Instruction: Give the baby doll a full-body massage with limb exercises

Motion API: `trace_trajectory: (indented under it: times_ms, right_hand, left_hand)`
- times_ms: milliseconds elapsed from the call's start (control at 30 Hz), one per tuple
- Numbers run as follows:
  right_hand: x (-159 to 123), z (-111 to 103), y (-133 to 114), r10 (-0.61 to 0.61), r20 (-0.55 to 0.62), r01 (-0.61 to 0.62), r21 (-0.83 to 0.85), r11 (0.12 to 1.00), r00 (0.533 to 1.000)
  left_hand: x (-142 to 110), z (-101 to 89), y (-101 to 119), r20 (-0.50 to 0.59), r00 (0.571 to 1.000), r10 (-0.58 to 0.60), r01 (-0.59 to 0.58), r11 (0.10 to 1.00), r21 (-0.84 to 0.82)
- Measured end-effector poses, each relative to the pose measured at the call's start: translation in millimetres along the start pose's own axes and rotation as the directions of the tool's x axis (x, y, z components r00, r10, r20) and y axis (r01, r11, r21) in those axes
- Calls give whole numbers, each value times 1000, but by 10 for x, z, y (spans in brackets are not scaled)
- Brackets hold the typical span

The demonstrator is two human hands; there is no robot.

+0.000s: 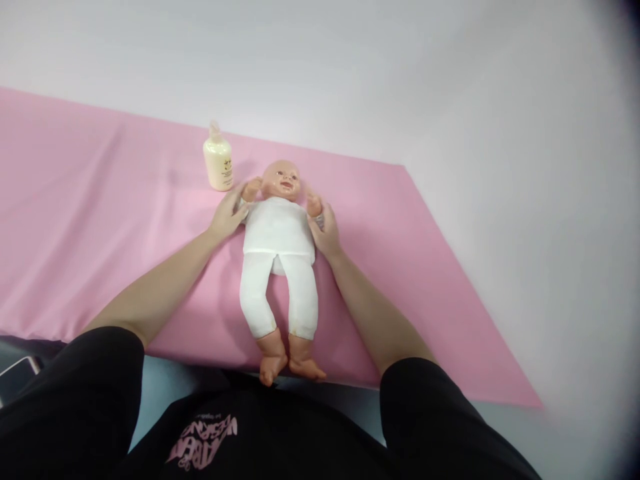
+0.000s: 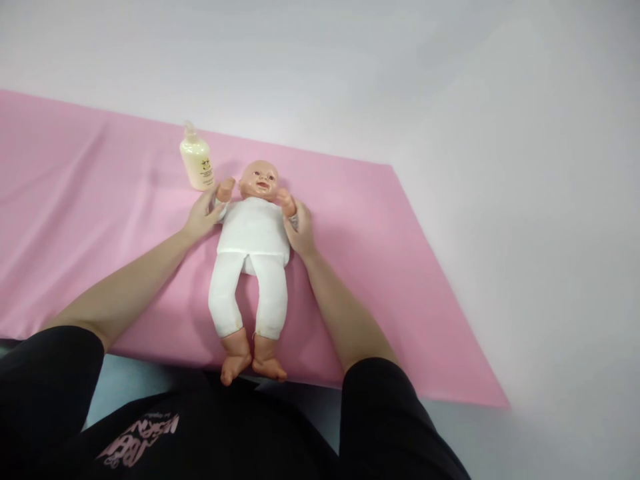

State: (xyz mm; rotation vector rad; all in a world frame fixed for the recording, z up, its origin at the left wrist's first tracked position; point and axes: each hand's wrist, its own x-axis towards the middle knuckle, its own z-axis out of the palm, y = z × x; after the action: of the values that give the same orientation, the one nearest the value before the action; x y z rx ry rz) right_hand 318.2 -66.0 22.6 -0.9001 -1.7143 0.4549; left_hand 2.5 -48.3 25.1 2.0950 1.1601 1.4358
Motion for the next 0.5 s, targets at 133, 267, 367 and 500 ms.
trace_trajectory:
  times_ms: [133, 267, 367, 500]
  right_hand:
    - [59, -34, 261, 74, -208, -43, 150, 988, 975]
    - [87, -126, 803, 216, -393, -104, 287, 952, 894]
    - [76, -176, 1078, 304, -424, -74, 480, 874, 853]
    - [90, -181, 958, 154, -376, 41, 463, 885, 914]
  left_hand:
    - [41, -12, -138, -225, 953, -201, 146, 960, -239]
    - [108, -41, -248, -308, 815, -491, 339, 834, -435]
    - [136, -72, -271, -311, 731, -607, 426, 762, -487]
    - [117, -86, -261, -314, 806, -502, 352, 833, -427]
